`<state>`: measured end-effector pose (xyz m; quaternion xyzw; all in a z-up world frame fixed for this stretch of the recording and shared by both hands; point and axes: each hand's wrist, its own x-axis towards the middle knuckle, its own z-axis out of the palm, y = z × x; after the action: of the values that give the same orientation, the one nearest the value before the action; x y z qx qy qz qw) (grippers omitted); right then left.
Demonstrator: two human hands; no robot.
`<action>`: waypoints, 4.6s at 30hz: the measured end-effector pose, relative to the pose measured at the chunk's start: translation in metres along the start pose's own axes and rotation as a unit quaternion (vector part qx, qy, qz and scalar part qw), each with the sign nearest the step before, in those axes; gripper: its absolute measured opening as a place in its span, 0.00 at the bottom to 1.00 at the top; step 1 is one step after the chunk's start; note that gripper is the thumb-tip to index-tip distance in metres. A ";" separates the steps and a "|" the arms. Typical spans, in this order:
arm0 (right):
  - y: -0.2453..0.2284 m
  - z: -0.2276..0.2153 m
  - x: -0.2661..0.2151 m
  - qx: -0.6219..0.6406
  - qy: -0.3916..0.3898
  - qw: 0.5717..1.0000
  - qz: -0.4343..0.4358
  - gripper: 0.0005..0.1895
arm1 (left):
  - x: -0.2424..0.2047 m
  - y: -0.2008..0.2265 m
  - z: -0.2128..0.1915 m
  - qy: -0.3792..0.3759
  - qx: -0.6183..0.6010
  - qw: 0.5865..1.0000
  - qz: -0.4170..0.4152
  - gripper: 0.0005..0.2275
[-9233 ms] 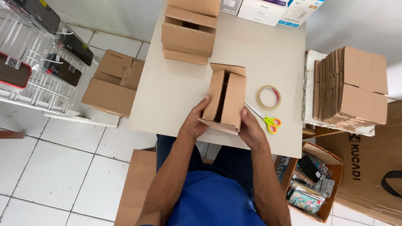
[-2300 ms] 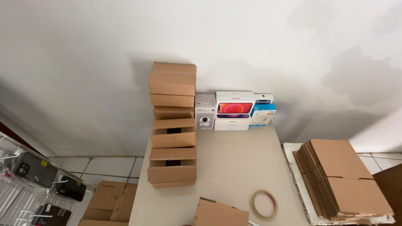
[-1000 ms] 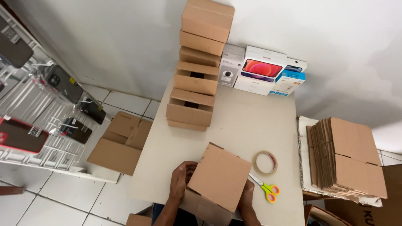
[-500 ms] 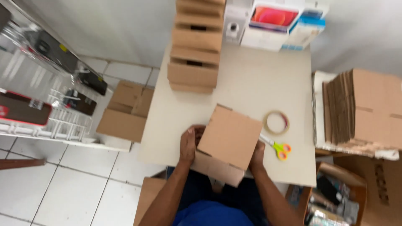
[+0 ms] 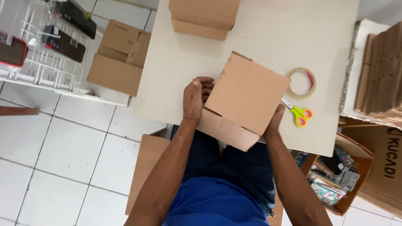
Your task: Assembling small cardboard boxes by folding flat sheets and securing them with tape.
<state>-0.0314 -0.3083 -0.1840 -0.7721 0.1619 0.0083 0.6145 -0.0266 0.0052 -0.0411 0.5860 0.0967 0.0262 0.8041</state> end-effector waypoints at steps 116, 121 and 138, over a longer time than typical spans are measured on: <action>-0.081 0.034 -0.038 0.100 0.088 0.987 -0.088 0.10 | 0.001 -0.010 -0.011 -0.035 -0.106 0.994 -0.015 0.28; -0.078 0.033 -0.039 0.082 0.104 0.987 -0.091 0.11 | 0.005 -0.012 -0.011 -0.038 -0.105 0.994 -0.023 0.28; -0.065 0.036 -0.037 0.003 0.149 0.985 -0.081 0.14 | 0.004 -0.024 -0.026 -0.166 -0.142 0.975 -0.028 0.38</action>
<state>-0.0426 -0.2531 -0.1234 -0.7731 0.1891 -0.1572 0.5847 -0.0287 0.0224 -0.0719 0.4594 -0.0268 -0.0803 0.8842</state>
